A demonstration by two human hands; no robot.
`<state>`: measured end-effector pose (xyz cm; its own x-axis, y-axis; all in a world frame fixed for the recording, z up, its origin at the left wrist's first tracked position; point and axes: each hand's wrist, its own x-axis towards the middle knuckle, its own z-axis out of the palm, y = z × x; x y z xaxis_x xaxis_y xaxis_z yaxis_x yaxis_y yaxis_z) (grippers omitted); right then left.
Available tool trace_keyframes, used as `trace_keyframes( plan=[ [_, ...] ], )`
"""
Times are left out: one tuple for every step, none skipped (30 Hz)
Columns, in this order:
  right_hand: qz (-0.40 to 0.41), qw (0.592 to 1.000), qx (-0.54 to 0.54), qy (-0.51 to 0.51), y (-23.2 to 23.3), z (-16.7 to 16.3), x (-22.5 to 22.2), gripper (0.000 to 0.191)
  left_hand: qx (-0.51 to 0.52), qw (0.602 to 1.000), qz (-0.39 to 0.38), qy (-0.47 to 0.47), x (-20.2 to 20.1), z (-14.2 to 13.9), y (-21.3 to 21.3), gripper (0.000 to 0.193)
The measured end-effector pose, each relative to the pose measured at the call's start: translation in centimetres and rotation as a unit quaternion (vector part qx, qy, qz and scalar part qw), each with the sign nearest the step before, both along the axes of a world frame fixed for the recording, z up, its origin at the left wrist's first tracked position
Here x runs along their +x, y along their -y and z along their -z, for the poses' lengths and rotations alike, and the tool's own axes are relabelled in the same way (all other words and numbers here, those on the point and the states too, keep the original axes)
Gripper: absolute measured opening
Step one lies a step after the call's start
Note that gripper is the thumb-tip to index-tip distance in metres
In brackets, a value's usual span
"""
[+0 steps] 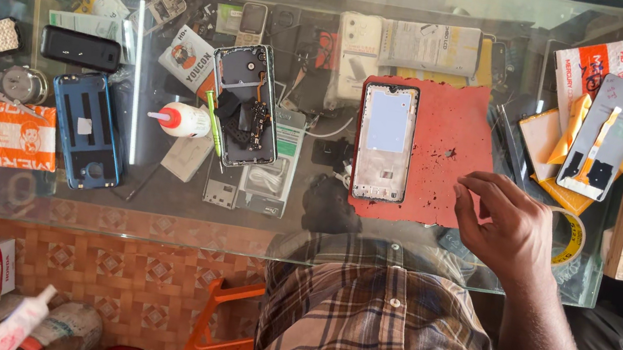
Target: The person scrapes old adhesive residue from the frame of a disassembled smartphone using a small blade, then wipes the frame with a yellow cloth. They apply a strip of tape to a replacement display panel, press a strip onto the phone frame, and squeeze adhesive from a red and white bottle onto the frame.
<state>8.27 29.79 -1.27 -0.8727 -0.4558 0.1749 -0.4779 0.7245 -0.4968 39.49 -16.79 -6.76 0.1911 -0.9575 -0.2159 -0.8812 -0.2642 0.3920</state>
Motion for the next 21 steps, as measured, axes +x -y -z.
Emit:
trace_keyframes(
  plan=[
    [-0.013, 1.0, -0.015, 0.002, 0.2, -0.3, 0.0, 0.009, 0.053, 0.995, 0.074, 0.03, -1.2, -0.9, -0.5, 0.045],
    [-0.026, 0.999, -0.03, 0.003, 0.4, -0.6, 0.0, 0.008, 0.106, 0.981, 0.156, 0.049, -2.5, -1.8, -1.3, 0.047],
    [-0.056, 0.997, -0.057, 0.011, 0.8, -0.9, 0.1, 0.009, 0.153, 0.958, 0.235, 0.063, -2.9, -3.8, -1.9, 0.048],
    [-0.085, 0.993, -0.083, 0.019, 1.2, -1.2, 0.3, 0.01, 0.193, 0.926, 0.321, 0.045, -3.3, -6.1, -2.3, 0.05],
    [-0.113, 0.987, -0.109, 0.027, 1.6, -1.5, 0.6, 0.011, 0.227, 0.887, 0.403, 0.012, -3.4, -8.2, -2.7, 0.052],
    [-0.137, 0.979, -0.127, 0.084, 2.0, -1.9, 1.0, 0.021, 0.261, 0.842, 0.472, -0.027, -3.8, -10.9, -3.1, 0.054],
    [-0.159, 0.966, -0.145, 0.141, 2.6, -2.2, 1.6, 0.03, 0.265, 0.799, 0.532, -0.092, -4.2, -13.3, -3.6, 0.056],
    [-0.182, 0.95, -0.162, 0.197, 3.1, -2.6, 2.1, 0.04, 0.263, 0.753, 0.581, -0.161, -4.9, -15.4, -4.2, 0.058],
    [-0.218, 0.932, -0.171, 0.232, 3.6, -2.9, 2.6, 0.054, 0.266, 0.703, 0.622, -0.221, -6.7, -15.4, -5.6, 0.06],
    [-0.254, 0.913, -0.179, 0.266, 4.1, -3.1, 3.0, 0.067, 0.245, 0.654, 0.659, -0.28, -9.0, -14.2, -7.6, 0.062],
    [-0.288, 0.89, -0.187, 0.3, 4.6, -3.3, 3.3, 0.081, 0.23, 0.601, 0.692, -0.327, -11.4, -12.6, -10.0, 0.064],
    [-0.287, 0.887, -0.181, 0.313, 5.0, -3.4, 3.5, 0.084, 0.225, 0.561, 0.711, -0.359, -13.3, -11.4, -12.1, 0.066],
    [-0.285, 0.884, -0.175, 0.326, 5.4, -3.4, 3.7, 0.087, 0.247, 0.517, 0.728, -0.376, -16.0, -9.3, -13.9, 0.066],
    [-0.283, 0.881, -0.17, 0.339, 5.5, -3.4, 3.7, 0.09, 0.27, 0.471, 0.742, -0.392, -18.2, -7.8, -15.5, 0.067],
    [-0.268, 0.907, -0.168, 0.28, 5.5, -3.2, 3.6, 0.083, 0.259, 0.475, 0.752, -0.378, -20.0, -6.6, -17.2, 0.066],
    [-0.252, 0.929, -0.164, 0.217, 5.3, -3.0, 3.4, 0.075, 0.247, 0.477, 0.761, -0.363, -21.5, -6.1, -18.5, 0.066],
    [-0.235, 0.946, -0.158, 0.155, 4.9, -2.7, 3.2, 0.068, 0.264, 0.475, 0.758, -0.36, -22.8, -5.8, -19.5, 0.07],
    [-0.216, 0.948, -0.163, 0.167, 4.3, -2.3, 2.9, 0.059, 0.281, 0.473, 0.755, -0.357, -24.1, -5.9, -20.3, 0.073],
    [-0.197, 0.949, -0.168, 0.179, 3.2, -2.0, 2.6, 0.05, 0.298, 0.471, 0.751, -0.353, -24.9, -6.3, -20.9, 0.077],
    [-0.178, 0.949, -0.174, 0.193, 2.1, -1.6, 2.4, 0.043, 0.288, 0.49, 0.734, -0.371, -25.4, -6.7, -21.3, 0.076],
    [-0.14, 0.941, -0.212, 0.222, 1.1, -1.0, 2.3, 0.038, 0.278, 0.508, 0.717, -0.389, -25.8, -7.0, -21.6, 0.077]
  ],
)
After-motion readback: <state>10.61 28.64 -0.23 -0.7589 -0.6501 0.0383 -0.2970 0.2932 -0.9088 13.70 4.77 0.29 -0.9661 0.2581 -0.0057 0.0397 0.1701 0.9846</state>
